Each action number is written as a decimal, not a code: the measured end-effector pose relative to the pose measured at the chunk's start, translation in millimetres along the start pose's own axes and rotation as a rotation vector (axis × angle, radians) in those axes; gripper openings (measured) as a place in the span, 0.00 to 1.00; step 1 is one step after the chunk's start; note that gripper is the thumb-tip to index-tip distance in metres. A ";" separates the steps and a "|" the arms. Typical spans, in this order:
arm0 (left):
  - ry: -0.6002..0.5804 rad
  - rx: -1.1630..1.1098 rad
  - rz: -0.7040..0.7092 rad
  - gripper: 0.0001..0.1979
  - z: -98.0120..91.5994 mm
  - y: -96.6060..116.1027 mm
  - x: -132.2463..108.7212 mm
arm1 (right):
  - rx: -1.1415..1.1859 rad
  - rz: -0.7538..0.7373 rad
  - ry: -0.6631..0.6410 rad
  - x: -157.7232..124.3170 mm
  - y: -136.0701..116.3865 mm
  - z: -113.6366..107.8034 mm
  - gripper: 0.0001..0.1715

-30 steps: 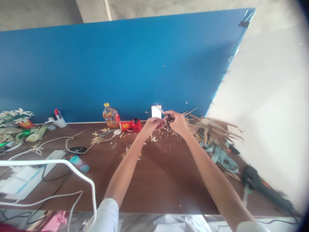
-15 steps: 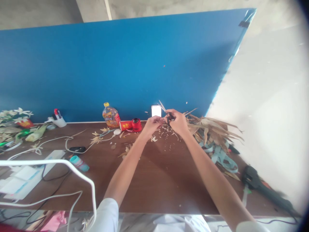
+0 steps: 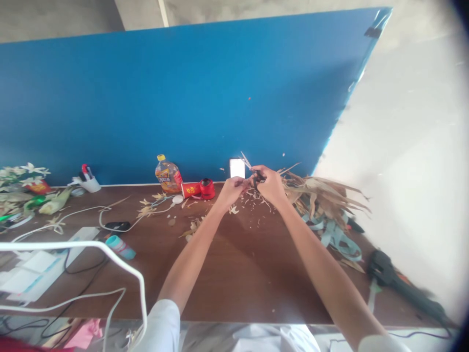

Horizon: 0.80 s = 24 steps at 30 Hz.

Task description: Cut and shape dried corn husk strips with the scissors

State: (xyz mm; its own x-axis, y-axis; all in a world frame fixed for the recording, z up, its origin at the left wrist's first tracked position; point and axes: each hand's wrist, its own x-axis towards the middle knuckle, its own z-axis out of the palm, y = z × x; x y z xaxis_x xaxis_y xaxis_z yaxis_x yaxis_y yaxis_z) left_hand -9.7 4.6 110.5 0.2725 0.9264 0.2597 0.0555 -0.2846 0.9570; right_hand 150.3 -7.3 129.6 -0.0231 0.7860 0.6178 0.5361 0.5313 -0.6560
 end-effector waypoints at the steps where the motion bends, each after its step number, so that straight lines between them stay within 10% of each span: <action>1: 0.004 0.005 0.000 0.15 0.2 0.2 0.0 | 0.003 0.001 -0.002 0.2 0.0 -0.1 0.23; 24: 0.024 0.032 0.021 0.16 1.6 4.2 -1.2 | 0.017 0.008 -0.048 0.7 1.0 -1.8 0.24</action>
State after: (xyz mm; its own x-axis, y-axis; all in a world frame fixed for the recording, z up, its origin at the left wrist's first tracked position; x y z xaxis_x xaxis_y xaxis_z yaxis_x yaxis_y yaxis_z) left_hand -8.3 1.9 114.0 0.2513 0.9255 0.2834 0.0804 -0.3117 0.9468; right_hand 152.4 -6.8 130.2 -0.0594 0.8040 0.5917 0.5224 0.5301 -0.6679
